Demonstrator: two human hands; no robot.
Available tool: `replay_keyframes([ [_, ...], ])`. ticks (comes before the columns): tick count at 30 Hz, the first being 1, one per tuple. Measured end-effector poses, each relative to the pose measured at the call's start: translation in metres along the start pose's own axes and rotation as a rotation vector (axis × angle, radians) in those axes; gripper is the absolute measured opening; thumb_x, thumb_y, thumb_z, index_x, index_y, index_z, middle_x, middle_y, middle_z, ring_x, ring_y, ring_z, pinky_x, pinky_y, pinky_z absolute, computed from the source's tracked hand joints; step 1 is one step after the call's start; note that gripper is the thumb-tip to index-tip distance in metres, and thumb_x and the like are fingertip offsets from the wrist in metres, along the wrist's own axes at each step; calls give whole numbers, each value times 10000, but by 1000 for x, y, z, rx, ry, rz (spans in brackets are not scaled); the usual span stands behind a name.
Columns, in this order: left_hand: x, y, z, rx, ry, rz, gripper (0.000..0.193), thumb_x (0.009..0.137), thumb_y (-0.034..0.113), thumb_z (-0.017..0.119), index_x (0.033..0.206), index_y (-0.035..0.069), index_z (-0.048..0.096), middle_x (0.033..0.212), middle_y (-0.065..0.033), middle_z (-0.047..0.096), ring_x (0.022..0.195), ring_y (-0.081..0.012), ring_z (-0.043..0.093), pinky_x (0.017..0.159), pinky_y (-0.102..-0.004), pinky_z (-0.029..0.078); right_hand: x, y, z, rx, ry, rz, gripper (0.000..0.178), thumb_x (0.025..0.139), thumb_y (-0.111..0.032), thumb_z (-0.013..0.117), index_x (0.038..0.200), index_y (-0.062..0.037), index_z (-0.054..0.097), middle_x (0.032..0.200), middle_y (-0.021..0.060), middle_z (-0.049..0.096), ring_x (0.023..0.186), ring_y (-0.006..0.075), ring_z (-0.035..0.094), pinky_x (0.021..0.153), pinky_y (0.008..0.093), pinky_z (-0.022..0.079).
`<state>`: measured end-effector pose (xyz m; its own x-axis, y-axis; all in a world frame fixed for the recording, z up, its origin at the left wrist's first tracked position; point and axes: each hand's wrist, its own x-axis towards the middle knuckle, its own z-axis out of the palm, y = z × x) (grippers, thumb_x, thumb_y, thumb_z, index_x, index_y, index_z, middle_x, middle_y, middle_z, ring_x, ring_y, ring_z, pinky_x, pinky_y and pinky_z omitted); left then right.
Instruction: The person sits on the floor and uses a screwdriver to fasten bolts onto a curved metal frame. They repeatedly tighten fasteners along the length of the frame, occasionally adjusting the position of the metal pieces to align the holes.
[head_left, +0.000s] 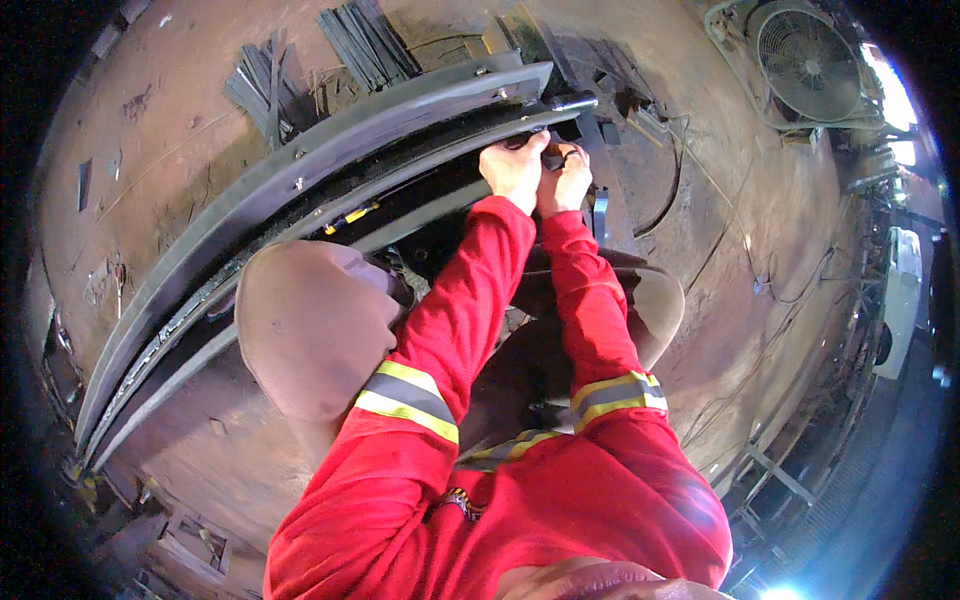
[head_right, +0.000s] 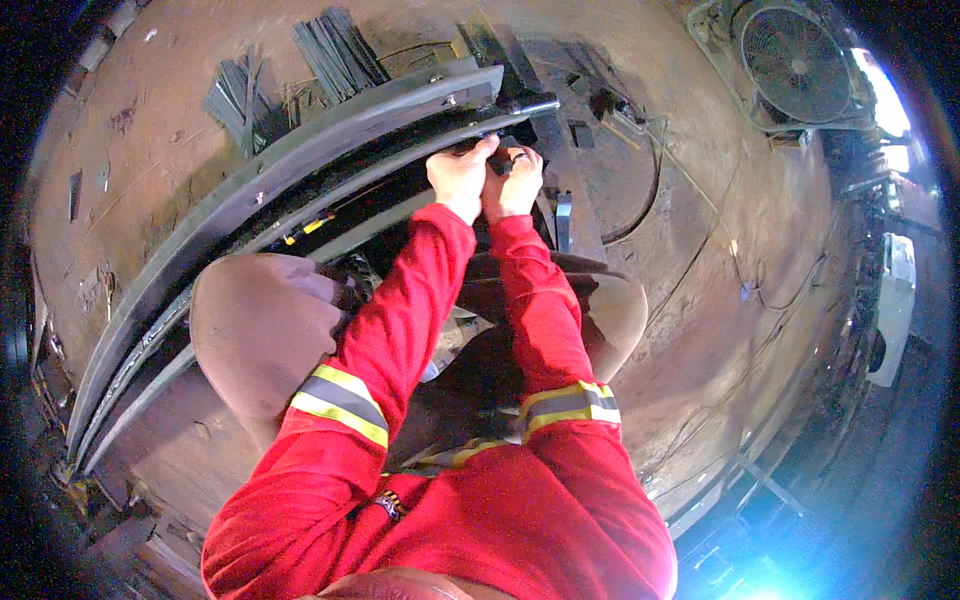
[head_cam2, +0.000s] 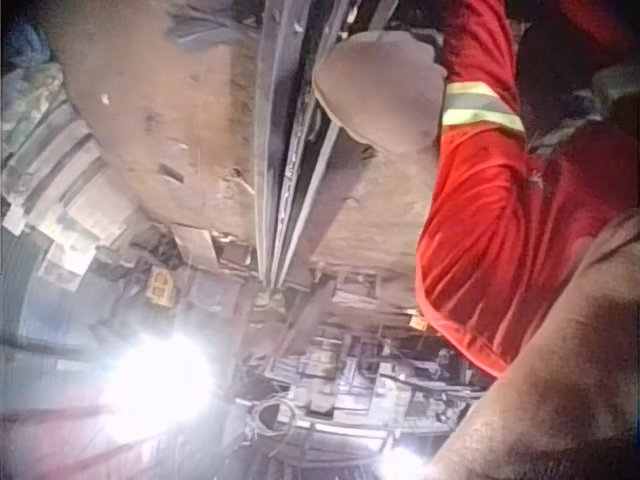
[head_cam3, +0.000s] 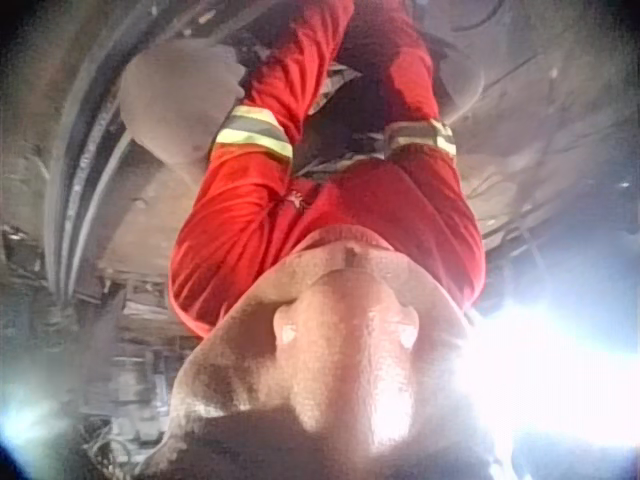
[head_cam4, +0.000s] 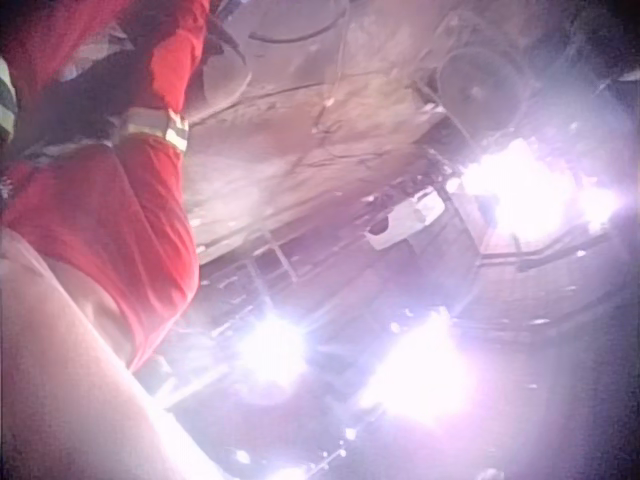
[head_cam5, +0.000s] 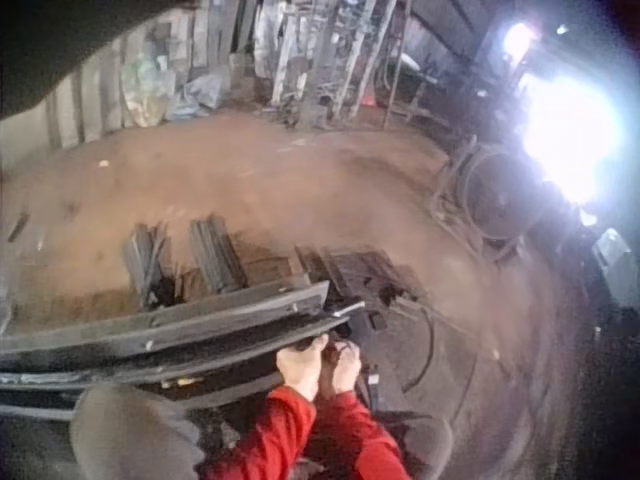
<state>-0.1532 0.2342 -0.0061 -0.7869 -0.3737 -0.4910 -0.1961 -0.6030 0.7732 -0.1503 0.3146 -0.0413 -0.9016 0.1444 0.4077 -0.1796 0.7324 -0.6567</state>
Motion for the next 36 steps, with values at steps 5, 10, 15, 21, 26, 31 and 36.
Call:
replay_keyframes([
  [5, 8, 19, -24, 148, -513, -269, 179, 869, 218, 609, 955, 62, 628, 882, -29, 628, 786, -149, 587, 693, -302, 481, 5, -4, -4, 6, 169, -255, 189, 688, -226, 679, 712, -63, 588, 792, 139, 585, 847, 338, 531, 757, 450, 416],
  [10, 9, 11, -25, 119, -505, -164, 193, 889, 140, 594, 1054, 43, 616, 960, -20, 621, 846, -117, 569, 717, -269, 465, 3, 10, 3, -122, 128, -301, 188, 598, -152, 684, 737, -100, 569, 854, 95, 582, 886, 313, 559, 886, 541, 375],
  [15, 13, 2, -23, 116, -399, -136, 183, 882, 95, 588, 1045, 17, 617, 985, -27, 630, 857, -131, 581, 735, -281, 473, 0, -11, -8, -144, 103, -173, 218, 618, -161, 678, 795, -77, 580, 920, 100, 584, 994, 288, 546, 1018, 518, 302],
  [21, 29, 4, -39, 34, -462, -363, 108, 898, 109, 581, 976, 44, 617, 896, -32, 625, 790, -144, 595, 691, -284, 488, -3, -21, -4, -136, 56, -64, 199, 628, -152, 659, 791, -50, 608, 887, 100, 603, 963, 274, 575, 1040, 506, 299],
  [26, 10, 6, -21, 193, -271, -145, 205, 844, 94, 648, 1012, -19, 616, 997, -77, 637, 863, -164, 604, 745, -300, 490, -5, -21, -5, -190, -41, -39, 143, 695, -187, 635, 765, -62, 649, 919, 80, 618, 1007, 235, 569, 1059, 534, 250],
  [31, 14, -11, 0, 368, 64, 136, 357, 694, 141, 778, 962, -55, 647, 990, -128, 663, 812, -212, 634, 696, -364, 529, 6, -3, -4, -32, -238, 14, 273, 776, -281, 569, 801, -26, 665, 995, 121, 638, 1098, 256, 534, 1075, 530, 217],
  [36, 0, -10, 20, 362, 188, 116, 346, 613, 121, 821, 853, -73, 663, 925, -156, 680, 738, -227, 641, 655, -379, 541, 15, 7, -19, -148, -318, 52, 340, 778, -339, 577, 906, -34, 652, 1041, 137, 627, 1139, 315, 496, 1075, 525, 238],
])
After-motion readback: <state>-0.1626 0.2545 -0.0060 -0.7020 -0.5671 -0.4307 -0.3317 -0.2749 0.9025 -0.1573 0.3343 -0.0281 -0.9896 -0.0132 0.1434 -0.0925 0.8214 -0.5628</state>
